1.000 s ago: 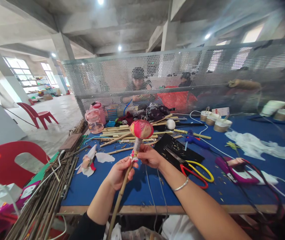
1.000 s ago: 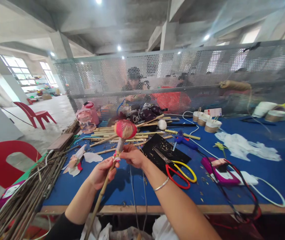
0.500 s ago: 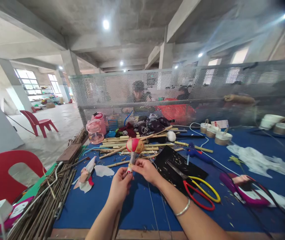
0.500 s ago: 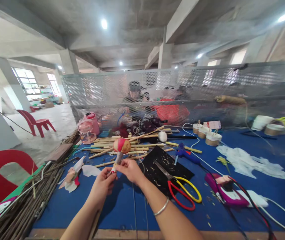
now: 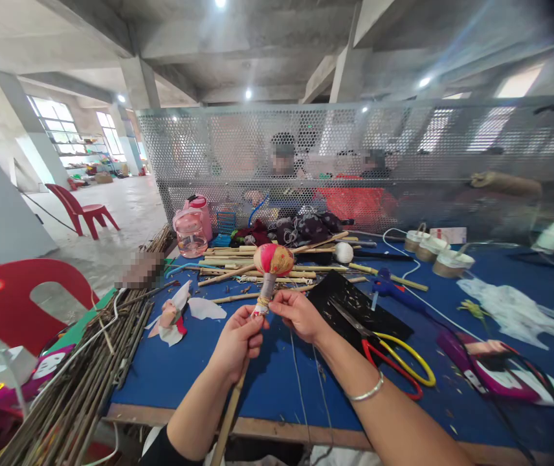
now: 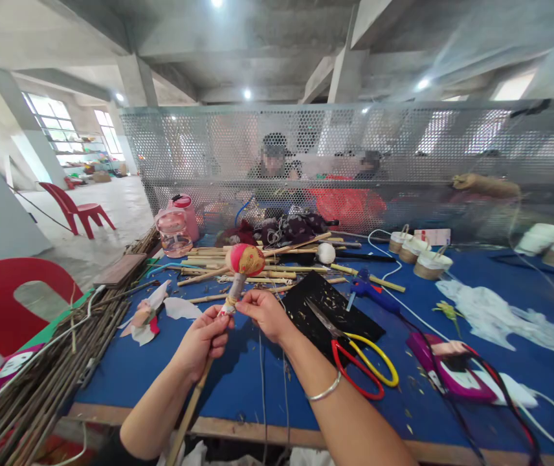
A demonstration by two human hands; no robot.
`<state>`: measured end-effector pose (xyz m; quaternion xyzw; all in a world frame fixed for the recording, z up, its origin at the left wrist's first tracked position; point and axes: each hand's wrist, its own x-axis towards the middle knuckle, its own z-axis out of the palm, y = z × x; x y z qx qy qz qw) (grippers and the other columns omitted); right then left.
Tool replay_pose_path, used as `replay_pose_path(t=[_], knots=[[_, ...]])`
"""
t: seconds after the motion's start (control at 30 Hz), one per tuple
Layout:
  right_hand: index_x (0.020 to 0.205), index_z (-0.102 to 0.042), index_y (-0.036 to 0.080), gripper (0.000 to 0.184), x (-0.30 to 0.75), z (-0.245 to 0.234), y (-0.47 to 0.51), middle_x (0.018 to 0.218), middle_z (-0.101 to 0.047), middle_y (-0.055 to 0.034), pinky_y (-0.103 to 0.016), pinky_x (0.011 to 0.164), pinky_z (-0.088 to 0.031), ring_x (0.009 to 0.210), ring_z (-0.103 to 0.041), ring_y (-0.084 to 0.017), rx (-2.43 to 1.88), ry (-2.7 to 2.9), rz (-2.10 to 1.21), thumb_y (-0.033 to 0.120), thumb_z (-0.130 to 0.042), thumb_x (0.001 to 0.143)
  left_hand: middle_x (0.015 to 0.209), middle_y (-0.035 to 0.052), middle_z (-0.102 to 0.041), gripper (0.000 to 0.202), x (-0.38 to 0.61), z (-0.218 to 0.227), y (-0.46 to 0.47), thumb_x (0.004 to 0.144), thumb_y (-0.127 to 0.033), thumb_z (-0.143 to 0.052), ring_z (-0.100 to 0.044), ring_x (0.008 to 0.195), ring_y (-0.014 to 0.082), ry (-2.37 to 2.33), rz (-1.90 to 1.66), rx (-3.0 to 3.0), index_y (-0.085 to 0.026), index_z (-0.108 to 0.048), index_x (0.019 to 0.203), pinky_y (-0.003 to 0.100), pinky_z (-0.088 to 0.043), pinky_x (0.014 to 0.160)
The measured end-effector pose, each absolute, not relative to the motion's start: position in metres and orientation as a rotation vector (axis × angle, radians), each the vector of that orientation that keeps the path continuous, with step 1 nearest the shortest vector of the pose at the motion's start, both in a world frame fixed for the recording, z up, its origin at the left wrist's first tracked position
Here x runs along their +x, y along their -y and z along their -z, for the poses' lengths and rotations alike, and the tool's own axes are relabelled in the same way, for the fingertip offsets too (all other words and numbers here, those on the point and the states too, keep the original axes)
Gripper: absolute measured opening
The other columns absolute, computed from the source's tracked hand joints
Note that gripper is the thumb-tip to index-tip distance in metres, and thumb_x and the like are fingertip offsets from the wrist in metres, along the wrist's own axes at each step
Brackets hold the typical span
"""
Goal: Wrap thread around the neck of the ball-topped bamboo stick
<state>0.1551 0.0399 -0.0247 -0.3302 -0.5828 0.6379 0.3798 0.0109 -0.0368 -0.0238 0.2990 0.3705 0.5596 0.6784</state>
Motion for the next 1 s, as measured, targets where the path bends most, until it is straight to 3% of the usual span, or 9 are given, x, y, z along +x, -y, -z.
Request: replay_pose_path(t=[0.17,0.27,0.37,0.47,0.53,0.63,0.83,1.0], knots=[[0.085,-0.057,0.016,0.041,0.154,0.018,-0.035,0.058,-0.056,0.0036,-0.021,0.036,-0.012,0.035,-0.029,-0.002,-0.713,1.408,-1.789,0.042,-0.079,0.062,0.072,-0.0009,-0.059,0.037,0.006,0.028,0.034,0.064,-0.031,-0.078,-0.035,0.038,-0.0005,-0.66,-1.093,0.594,-0.015,-0.053,0.087,0.012,-0.017,0.033],[0.077,-0.058,0.015,0.038,0.154,0.018,-0.034,0.058,-0.056,0.0017,-0.02,0.04,-0.024,0.043,-0.042,-0.006,-0.672,1.362,-1.865,0.04,-0.08,0.06,0.074,0.0046,-0.063,0.039,0.009,0.035,0.032,0.068,-0.037,-0.074,-0.047,0.042,0.0045,-0.71,-0.965,0.627,-0.013,-0.058,0.094,0.015,-0.029,0.033],[0.066,-0.056,0.014,0.036,0.152,0.023,-0.036,0.056,-0.055,0.001,-0.022,0.047,-0.033,0.049,-0.047,-0.009,-0.688,1.331,-1.843,0.04,-0.08,0.059,0.076,0.0075,-0.064,0.044,0.018,0.039,0.031,0.072,-0.046,-0.068,-0.054,0.046,0.0078,-0.849,-0.994,0.704,-0.011,-0.057,0.097,0.017,-0.036,0.037],[0.067,-0.055,0.015,0.038,0.149,0.028,-0.037,0.056,-0.055,0.0013,-0.023,0.048,-0.034,0.05,-0.047,-0.01,-0.754,1.335,-1.832,0.043,-0.08,0.058,0.077,0.0012,-0.062,0.053,0.03,0.04,0.033,0.068,-0.05,-0.071,-0.051,0.044,0.0065,-0.994,-1.197,0.812,-0.016,-0.05,0.104,0.016,-0.032,0.034],[0.069,-0.055,0.015,0.04,0.147,0.03,-0.037,0.057,-0.056,0.0014,-0.023,0.049,-0.034,0.051,-0.047,-0.01,-0.771,1.366,-1.815,0.045,-0.079,0.059,0.069,-0.0053,-0.055,0.056,0.034,0.039,0.035,0.064,-0.051,-0.073,-0.041,0.037,0.0031,-1.047,-1.301,0.848,-0.019,-0.047,0.101,0.015,-0.023,0.031],[0.074,-0.057,0.015,0.04,0.146,0.029,-0.036,0.059,-0.056,0.0024,-0.022,0.048,-0.031,0.05,-0.044,-0.008,-0.784,1.477,-1.699,0.046,-0.077,0.062,0.061,-0.0097,-0.049,0.055,0.031,0.036,0.038,0.06,-0.053,-0.074,-0.029,0.032,0.0004,-1.13,-1.356,0.84,-0.02,-0.044,0.092,0.014,-0.015,0.03],[0.063,-0.056,0.016,0.034,0.155,0.017,-0.033,0.042,-0.036,0.0094,-0.022,0.038,-0.012,0.037,-0.023,-0.004,-0.815,1.574,-1.661,0.045,-0.076,0.062,0.061,-0.0084,-0.054,0.054,0.016,0.034,0.043,0.06,-0.049,-0.076,-0.031,0.032,0.0008,-1.189,-1.405,0.864,-0.019,-0.046,0.093,0.016,-0.018,0.031],[0.06,-0.054,0.017,0.036,0.152,0.02,-0.033,0.039,-0.034,0.0104,-0.022,0.035,-0.009,0.034,-0.021,-0.003,-0.84,1.493,-1.699,0.043,-0.079,0.056,0.068,-0.0057,-0.06,0.054,0.012,0.031,0.046,0.061,-0.046,-0.077,-0.032,0.033,0.0003,-1.118,-1.402,0.802,-0.02,-0.045,0.096,0.014,-0.017,0.031]])
